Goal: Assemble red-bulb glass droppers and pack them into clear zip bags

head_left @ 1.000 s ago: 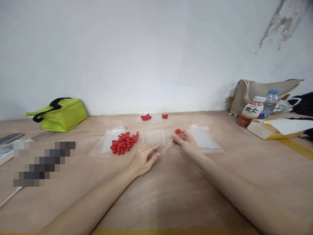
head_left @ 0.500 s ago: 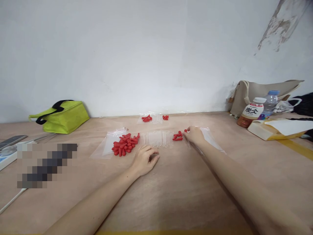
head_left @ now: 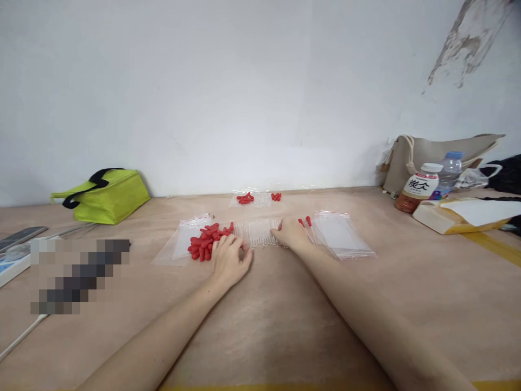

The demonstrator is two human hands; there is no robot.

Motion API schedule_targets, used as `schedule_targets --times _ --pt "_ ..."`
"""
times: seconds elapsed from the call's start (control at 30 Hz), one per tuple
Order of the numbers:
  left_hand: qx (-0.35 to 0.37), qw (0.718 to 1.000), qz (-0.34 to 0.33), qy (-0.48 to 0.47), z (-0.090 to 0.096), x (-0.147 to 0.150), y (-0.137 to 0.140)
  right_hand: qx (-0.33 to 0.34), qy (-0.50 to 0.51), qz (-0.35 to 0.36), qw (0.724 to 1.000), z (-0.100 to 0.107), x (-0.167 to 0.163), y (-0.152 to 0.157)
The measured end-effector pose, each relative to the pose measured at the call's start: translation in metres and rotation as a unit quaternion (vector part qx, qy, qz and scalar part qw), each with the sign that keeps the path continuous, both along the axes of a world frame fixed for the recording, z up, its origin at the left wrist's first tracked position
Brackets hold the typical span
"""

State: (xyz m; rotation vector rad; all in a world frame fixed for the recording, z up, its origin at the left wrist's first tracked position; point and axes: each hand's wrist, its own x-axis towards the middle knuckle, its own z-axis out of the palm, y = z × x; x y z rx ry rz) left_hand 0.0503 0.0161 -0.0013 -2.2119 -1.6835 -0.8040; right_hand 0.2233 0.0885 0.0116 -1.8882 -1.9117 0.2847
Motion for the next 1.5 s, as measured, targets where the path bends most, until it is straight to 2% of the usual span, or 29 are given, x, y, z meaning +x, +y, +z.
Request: schedule_targets --times 0.17,0.27,0.5,0.63,0.73,0.9,1.13,1.33,1.5 --pt "0.030 0.992 0.120 0.012 0.011 -0.027 0.016 -0.040 -0.012 -0.017 0.999 0.002 -0.005 0.005" --pt "0.029 0.988 0.155 0.008 0.013 -0.038 0.023 -0.052 -0.016 -0.023 0.998 0.003 -0.005 0.006" --pt "0.038 0.992 0.122 0.017 0.008 -0.032 0.020 -0.050 -0.018 -0.017 0.998 0.009 -0.004 0.005" --pt "0.052 0.995 0.080 0.019 0.005 -0.029 0.016 -0.015 -0.018 0.027 0.999 0.015 0.027 0.011" --pt "0.055 0.997 0.062 0.012 0.003 -0.027 0.017 0.003 -0.020 0.092 0.996 0.016 0.056 0.014" --pt "0.042 0.998 0.044 0.005 0.003 -0.008 0.022 0.019 -0.030 0.184 0.982 0.007 0.076 0.014" --pt "-0.008 0.999 0.029 -0.022 0.010 0.046 0.049 0.066 -0.041 0.210 0.975 -0.005 0.071 0.013" --pt "-0.095 0.990 0.103 0.005 0.019 0.079 0.072 0.115 -0.032 0.194 0.974 -0.006 0.071 0.012" --pt "-0.120 0.984 0.132 -0.001 0.022 0.085 0.084 0.221 0.039 0.088 0.971 -0.006 0.070 0.010"
